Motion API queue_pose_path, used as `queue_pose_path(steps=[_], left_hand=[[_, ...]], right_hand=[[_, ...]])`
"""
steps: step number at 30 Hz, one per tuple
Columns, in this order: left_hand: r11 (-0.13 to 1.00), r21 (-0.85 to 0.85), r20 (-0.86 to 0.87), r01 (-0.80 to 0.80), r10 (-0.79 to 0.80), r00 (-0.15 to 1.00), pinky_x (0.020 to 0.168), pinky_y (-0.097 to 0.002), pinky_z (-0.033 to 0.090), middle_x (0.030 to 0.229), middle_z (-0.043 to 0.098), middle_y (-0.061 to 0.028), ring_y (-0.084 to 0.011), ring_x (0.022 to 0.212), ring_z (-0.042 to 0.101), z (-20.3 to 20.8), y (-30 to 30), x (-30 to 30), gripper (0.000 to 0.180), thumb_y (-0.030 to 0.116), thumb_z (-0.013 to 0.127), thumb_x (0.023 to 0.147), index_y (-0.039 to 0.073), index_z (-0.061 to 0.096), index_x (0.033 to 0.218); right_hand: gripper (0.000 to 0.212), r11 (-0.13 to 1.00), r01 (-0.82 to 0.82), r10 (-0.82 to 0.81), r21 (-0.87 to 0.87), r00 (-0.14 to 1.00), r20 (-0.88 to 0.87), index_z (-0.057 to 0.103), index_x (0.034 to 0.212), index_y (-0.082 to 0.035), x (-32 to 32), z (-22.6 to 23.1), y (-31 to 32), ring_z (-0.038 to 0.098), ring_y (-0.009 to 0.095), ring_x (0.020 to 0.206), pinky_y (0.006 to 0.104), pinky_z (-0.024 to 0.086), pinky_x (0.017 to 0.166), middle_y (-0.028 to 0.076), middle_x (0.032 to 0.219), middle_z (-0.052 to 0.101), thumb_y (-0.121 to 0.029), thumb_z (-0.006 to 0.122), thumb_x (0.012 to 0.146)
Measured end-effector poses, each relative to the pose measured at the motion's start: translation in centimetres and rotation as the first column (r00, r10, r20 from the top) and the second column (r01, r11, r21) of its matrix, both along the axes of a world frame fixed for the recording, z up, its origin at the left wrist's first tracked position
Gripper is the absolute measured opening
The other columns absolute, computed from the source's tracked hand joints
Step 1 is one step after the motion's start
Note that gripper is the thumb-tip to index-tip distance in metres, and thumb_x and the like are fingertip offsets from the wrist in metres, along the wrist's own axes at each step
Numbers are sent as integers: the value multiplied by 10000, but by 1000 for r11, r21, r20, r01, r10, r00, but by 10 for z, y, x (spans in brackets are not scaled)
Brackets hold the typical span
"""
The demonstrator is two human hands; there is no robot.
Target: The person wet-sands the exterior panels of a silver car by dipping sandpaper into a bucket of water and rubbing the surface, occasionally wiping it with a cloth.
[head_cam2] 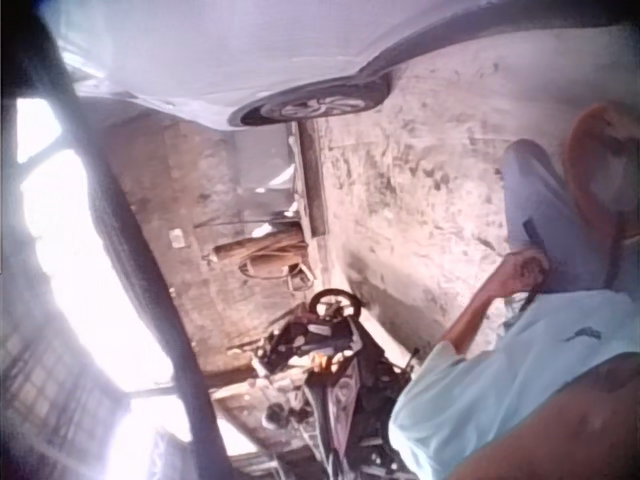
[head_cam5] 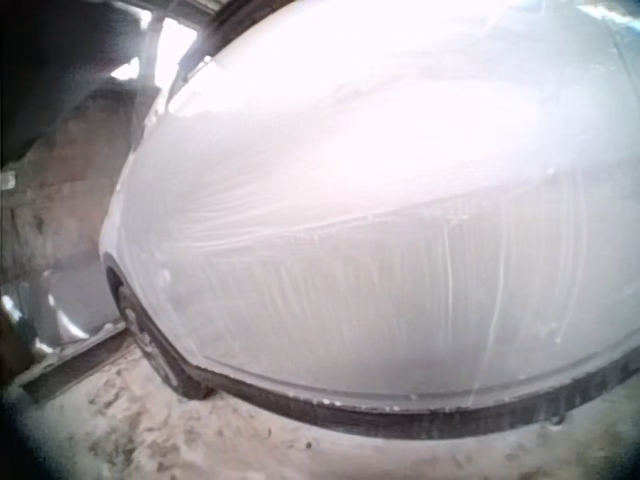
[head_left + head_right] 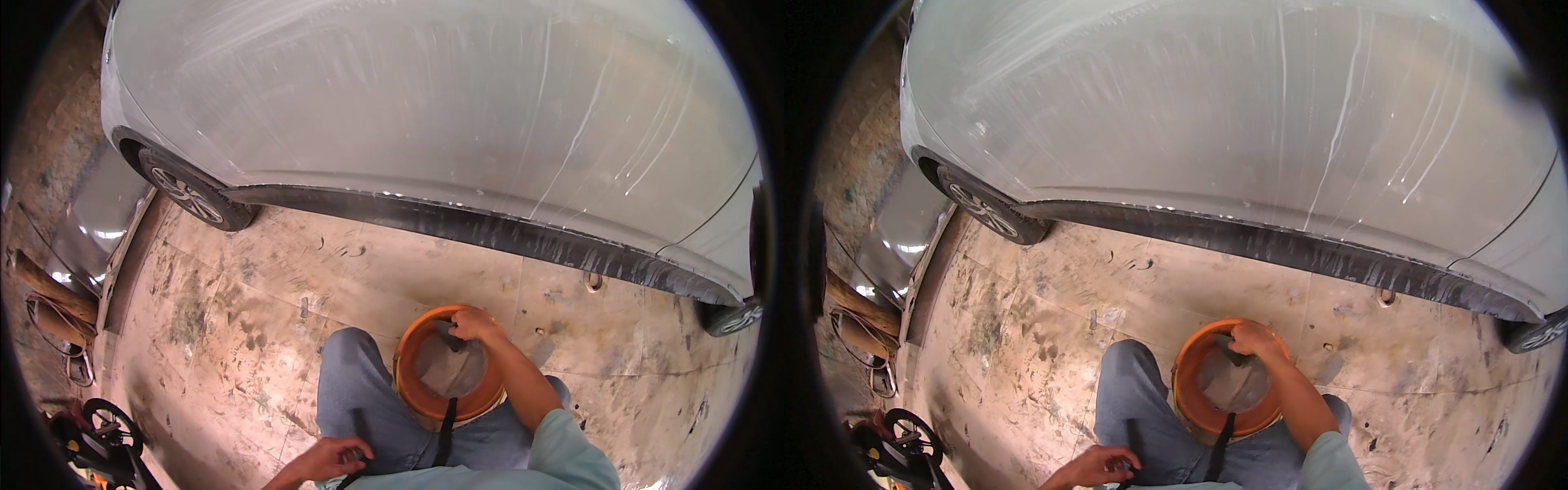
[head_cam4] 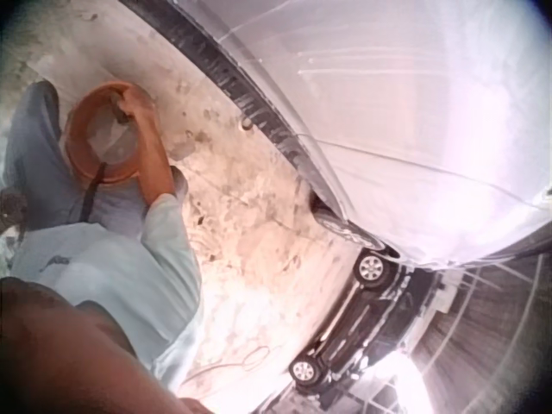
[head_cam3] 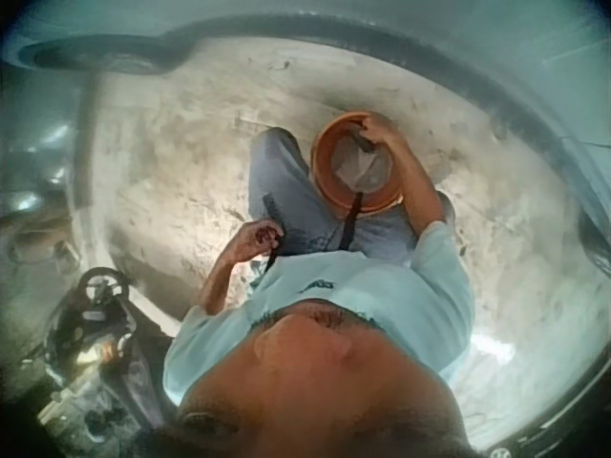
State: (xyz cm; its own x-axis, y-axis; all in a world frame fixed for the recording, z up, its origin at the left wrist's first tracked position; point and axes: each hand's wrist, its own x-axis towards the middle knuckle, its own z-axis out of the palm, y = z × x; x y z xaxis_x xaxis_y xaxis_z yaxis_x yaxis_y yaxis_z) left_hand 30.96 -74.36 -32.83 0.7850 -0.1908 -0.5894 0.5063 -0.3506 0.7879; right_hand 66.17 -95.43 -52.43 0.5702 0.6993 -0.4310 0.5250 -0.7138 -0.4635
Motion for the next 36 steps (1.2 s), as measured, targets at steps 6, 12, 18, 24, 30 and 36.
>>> queue_pose_path(steps=[6,12,18,24,30,36], left_hand=[[890,241,229,388,-441,868,770,-335,512,1025,656,-125,-239,850,649,-33,-29,53,300,201,633,877,59,593,1138],[953,266,587,-148,-38,809,831,-376,506,1036,632,-190,-335,959,636,-75,-27,179,552,348,730,796,12,548,1193],[998,69,379,-11,-16,925,764,-306,495,891,656,-70,-165,832,624,-146,-27,255,546,308,816,713,10,574,1101],[998,-48,200,45,-35,979,704,-275,477,823,626,-38,-136,751,584,-155,-25,265,471,297,844,684,23,617,993],[996,-85,116,41,-31,993,736,-294,467,922,604,-77,-153,816,576,-180,-53,251,540,348,831,696,16,561,1025],[942,333,616,-36,-188,765,868,-485,382,1064,426,-232,-401,1038,420,-217,-68,237,596,221,744,686,-32,465,1149]], right_hand=[[286,996,-55,53,-65,998,-27,685,864,-32,1,16,4,662,270,799,397,510,773,111,781,687,-304,617,809],[210,997,79,-71,6,925,-372,676,857,-35,-2,57,10,665,147,637,304,525,598,71,735,693,-232,603,863],[240,975,104,13,195,854,-521,670,883,-42,4,74,-11,636,109,646,261,510,592,27,733,672,-278,626,873],[231,966,132,14,223,833,-553,679,940,-48,8,60,-24,628,113,666,264,516,601,30,760,667,-262,649,858],[215,970,154,-55,186,891,-451,666,962,-38,1,62,-24,648,141,678,288,537,607,47,780,672,-189,654,808],[231,979,172,-93,112,859,-503,650,994,-61,1,45,-8,665,160,674,292,537,586,67,804,671,-128,614,775]])
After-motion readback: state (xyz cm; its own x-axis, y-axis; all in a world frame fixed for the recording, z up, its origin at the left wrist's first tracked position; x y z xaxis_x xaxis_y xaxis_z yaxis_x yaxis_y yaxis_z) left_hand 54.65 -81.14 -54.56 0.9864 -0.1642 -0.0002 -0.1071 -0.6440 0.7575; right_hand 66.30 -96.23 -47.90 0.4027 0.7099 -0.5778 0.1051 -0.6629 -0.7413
